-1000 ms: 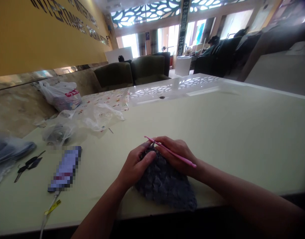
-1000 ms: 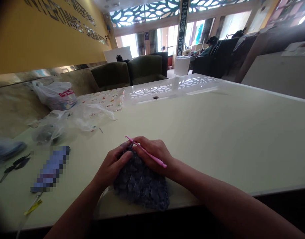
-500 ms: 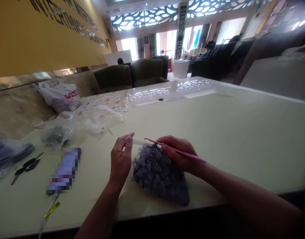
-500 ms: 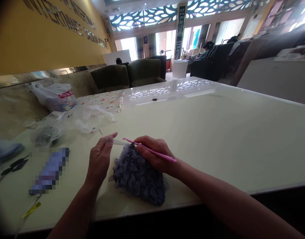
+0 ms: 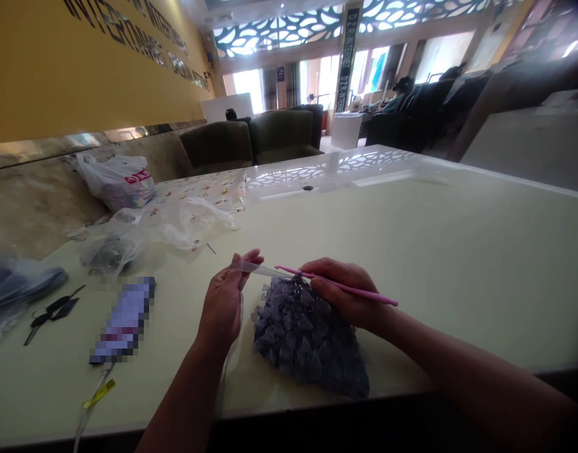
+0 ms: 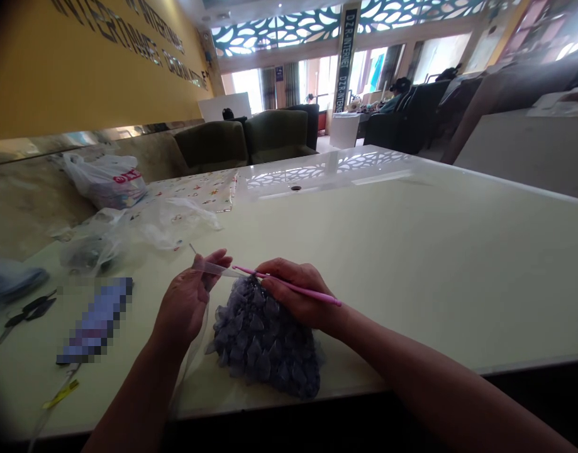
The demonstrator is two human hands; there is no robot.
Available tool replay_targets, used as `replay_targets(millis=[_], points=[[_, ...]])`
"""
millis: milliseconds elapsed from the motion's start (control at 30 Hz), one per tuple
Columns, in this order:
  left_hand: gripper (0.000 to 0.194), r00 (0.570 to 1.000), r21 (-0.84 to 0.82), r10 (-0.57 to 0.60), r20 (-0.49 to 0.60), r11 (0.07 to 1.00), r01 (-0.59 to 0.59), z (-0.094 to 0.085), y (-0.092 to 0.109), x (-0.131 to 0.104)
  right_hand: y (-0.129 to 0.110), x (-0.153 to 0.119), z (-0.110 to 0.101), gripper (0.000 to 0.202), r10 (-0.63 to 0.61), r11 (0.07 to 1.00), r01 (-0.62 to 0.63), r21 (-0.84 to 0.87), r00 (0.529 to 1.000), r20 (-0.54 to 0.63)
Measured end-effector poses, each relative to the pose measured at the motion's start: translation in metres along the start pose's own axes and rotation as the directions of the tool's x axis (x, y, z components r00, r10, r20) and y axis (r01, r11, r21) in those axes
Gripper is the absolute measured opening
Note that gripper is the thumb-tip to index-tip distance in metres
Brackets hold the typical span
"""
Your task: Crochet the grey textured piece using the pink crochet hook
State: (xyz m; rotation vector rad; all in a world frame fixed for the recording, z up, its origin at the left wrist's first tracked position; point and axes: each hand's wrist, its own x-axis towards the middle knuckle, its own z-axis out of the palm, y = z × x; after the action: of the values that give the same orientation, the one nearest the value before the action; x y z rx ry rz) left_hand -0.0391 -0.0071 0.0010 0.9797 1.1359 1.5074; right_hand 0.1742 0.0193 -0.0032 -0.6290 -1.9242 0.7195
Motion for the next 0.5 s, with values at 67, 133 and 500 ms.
replay_targets(millis=[67,133,500], points=[[0.057,0.994,0.026,-0.019,0.105,1.0,0.017,0.003,0.006,-0.006,-0.001,0.001,0.0,0.019,-0.002,1.0,0.001,0.017,1.0,0.019],[0.064,0.964,0.042,-0.074,0.254,0.997,0.065,0.005,0.01,-0.012,-0.001,0.002,0.0,0.019,-0.013,0.999,0.012,0.039,0.999,0.029],[0.069,0.852,0.088,-0.036,0.522,0.996,-0.011,-0.005,0.002,-0.009,0.001,0.003,0.004,0.015,-0.228,0.97,0.232,-0.072,0.972,0.062]])
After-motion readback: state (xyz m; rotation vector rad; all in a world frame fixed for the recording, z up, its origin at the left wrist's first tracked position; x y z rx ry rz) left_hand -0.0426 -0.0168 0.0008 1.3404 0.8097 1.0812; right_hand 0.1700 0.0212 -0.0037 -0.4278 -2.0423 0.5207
